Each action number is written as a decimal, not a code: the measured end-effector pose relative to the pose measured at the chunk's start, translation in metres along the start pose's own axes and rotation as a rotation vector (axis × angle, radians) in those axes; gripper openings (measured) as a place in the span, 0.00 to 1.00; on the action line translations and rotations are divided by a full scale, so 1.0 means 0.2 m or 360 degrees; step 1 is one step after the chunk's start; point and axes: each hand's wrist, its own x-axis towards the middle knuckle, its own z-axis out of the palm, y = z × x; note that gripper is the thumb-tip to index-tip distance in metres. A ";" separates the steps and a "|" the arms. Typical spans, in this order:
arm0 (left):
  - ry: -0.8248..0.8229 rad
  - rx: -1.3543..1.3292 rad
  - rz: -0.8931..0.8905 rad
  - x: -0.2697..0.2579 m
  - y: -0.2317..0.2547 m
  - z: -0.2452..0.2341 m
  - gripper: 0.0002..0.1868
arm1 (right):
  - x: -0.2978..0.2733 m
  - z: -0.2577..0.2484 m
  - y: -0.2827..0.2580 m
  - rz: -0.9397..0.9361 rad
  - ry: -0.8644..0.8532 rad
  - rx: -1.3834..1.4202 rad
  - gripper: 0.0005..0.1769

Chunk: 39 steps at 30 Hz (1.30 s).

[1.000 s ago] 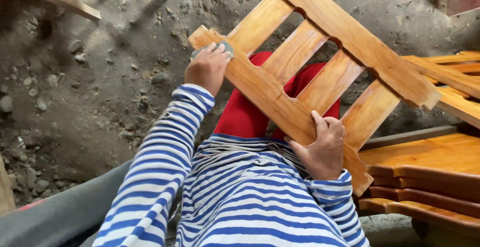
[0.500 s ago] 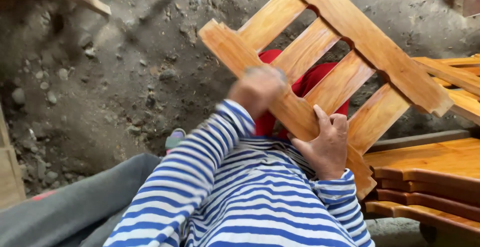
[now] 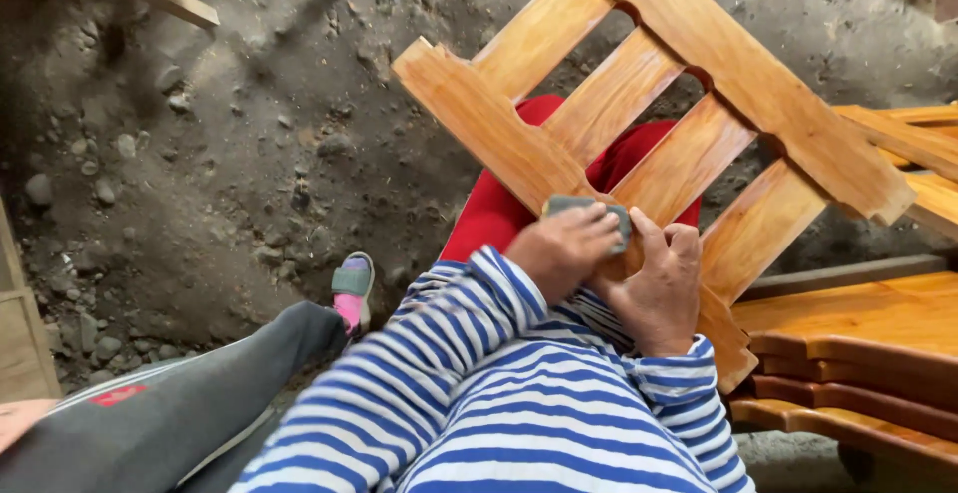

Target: The person sands a wooden chair backrest using a sanding block, working on the edges and slats while seated on the floor. They flip the piece to sand different sides and eventually place it on a workbench.

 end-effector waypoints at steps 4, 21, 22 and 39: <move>0.0071 0.1034 0.0028 0.26 -0.42 -0.34 0.09 | 0.02 -0.03 -0.04 -0.0006 -0.0049 0.0104 0.54; 0.0030 0.0155 0.0019 0.13 -0.21 -0.05 0.13 | 0.05 -0.01 -0.01 -0.0013 -0.0004 0.0071 0.53; 0.0106 0.0304 0.0061 0.19 -0.30 -0.13 0.12 | 0.06 -0.02 -0.03 -0.0030 0.0005 0.0087 0.52; 0.0053 0.0029 -0.0080 0.04 -0.09 0.13 0.16 | 0.08 0.02 0.02 -0.0046 0.0046 0.0036 0.53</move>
